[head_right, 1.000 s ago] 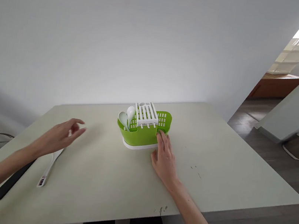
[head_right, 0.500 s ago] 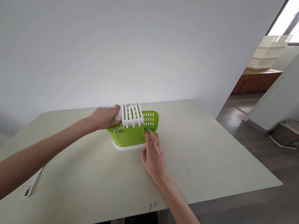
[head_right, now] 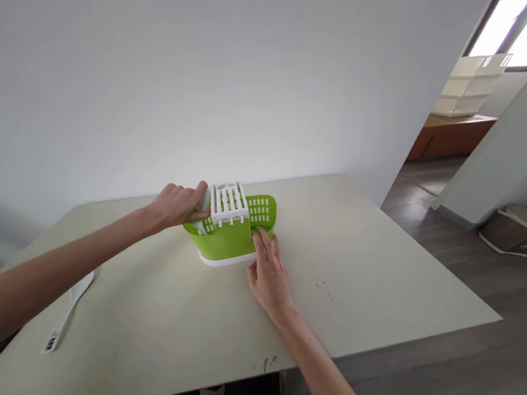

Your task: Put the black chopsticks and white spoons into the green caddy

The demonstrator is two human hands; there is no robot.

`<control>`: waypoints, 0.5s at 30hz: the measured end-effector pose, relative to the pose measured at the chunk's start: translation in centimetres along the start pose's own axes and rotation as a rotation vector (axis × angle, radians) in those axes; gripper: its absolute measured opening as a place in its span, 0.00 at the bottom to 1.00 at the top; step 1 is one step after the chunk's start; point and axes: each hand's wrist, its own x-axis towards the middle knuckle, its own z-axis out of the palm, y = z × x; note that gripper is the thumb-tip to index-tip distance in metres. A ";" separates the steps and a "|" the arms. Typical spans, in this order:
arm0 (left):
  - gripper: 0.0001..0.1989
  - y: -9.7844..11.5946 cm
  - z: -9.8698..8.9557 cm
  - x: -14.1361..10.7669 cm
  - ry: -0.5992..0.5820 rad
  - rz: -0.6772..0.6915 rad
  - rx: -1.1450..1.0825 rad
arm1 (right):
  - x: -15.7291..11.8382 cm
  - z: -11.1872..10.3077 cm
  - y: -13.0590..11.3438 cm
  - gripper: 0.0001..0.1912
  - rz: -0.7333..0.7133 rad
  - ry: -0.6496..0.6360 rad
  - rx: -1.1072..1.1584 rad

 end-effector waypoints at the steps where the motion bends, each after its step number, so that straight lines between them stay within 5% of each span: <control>1: 0.27 0.2 -0.1 -0.2 -0.002 0.003 0.006 | 0.0 0.0 0.0 0.45 -0.002 0.001 0.001; 8: 0.25 0.1 -0.8 -0.3 0.008 -0.065 -0.108 | -0.2 0.2 0.2 0.47 -0.009 0.016 0.004; 15: 0.27 -6.4 -2.4 -3.4 0.273 -0.455 -0.498 | -0.3 0.1 0.2 0.45 0.006 0.002 0.005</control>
